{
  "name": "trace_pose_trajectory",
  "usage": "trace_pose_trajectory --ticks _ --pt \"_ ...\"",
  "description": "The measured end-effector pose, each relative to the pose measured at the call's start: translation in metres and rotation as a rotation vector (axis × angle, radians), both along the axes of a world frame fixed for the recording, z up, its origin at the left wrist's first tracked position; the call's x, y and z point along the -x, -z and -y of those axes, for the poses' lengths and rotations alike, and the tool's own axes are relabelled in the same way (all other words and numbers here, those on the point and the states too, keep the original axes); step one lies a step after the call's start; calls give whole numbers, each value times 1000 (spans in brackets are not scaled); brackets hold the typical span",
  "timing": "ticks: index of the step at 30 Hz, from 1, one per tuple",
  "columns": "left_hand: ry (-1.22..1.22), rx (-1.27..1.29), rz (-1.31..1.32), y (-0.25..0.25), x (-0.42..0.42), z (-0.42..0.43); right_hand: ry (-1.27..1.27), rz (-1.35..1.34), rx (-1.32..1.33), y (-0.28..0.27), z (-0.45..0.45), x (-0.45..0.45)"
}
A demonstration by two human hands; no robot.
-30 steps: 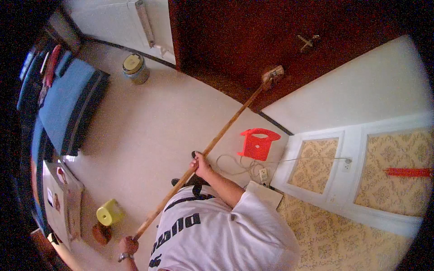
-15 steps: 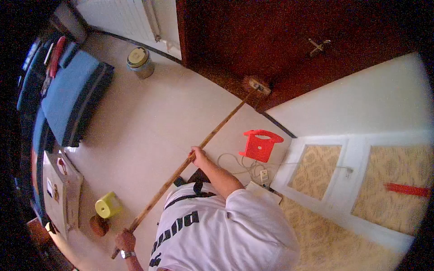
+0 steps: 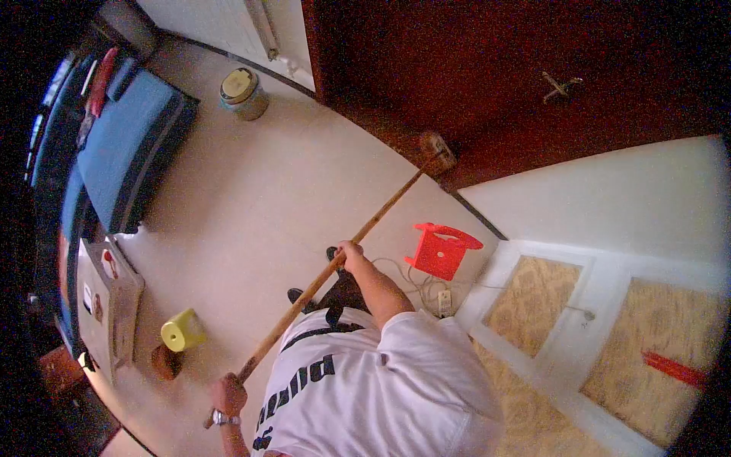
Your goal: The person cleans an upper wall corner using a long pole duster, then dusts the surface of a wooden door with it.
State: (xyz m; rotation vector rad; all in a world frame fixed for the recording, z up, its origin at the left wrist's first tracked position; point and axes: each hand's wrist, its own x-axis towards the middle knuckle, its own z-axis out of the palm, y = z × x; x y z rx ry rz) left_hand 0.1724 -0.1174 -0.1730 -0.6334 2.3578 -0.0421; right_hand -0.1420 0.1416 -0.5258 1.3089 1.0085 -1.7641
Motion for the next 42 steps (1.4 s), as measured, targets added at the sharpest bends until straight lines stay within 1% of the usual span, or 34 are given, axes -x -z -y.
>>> trace_pose_trajectory --ticks 3,4,7,11,13,14,15,17,18,20,21,23,25,28,34,36,38,42 --pt "-41 -55 -15 6 14 -15 -49 -40 -60 6 -16 9" --pt "-70 -59 -11 10 15 -19 -27 -23 -105 8 -17 11" --pt "-72 -8 -18 25 -1 -17 -87 -30 -114 -7 -15 7" --pt "-100 54 -62 41 -33 0 -10 -53 -109 -4 3 -18" --pt "-131 96 -16 52 -53 12 -30 -59 -19 -3 10 -33" --pt "-148 92 -37 56 -66 17 -63 -58 -109 -19 17 -38" --pt "-149 87 -45 60 -77 22 -62 -66 -113 -29 19 -45" --pt "-151 84 -33 69 -101 31 -47 -23 2 -46 21 -61" --pt "-113 91 -62 75 -117 34 -67 -22 -44 -44 24 -68" --pt "-116 95 -107 87 -147 40 -63 -58 -59 -43 28 -91" --pt "-118 106 -147 97 -163 43 -57 -88 -67 -49 30 -96" --pt "-150 94 -130 114 -191 60 -86 -85 -124 -63 41 -108" --pt "-163 124 -173 130 -213 68 -71 -140 -43 -76 45 -120" --pt "-198 115 -218 154 -238 81 -58 -161 -37 -90 51 -134" --pt "-196 48 -311 171 -253 92 -63 -240 -99 -145 65 -146" --pt "-205 40 -298 171 -251 94 -65 -265 -131 -150 66 -151" --pt "-211 34 -286 172 -249 95 -107 -408 -136 -154 65 -154" --pt "-233 23 -304 178 -249 99 -110 -441 -153 -169 68 -157"
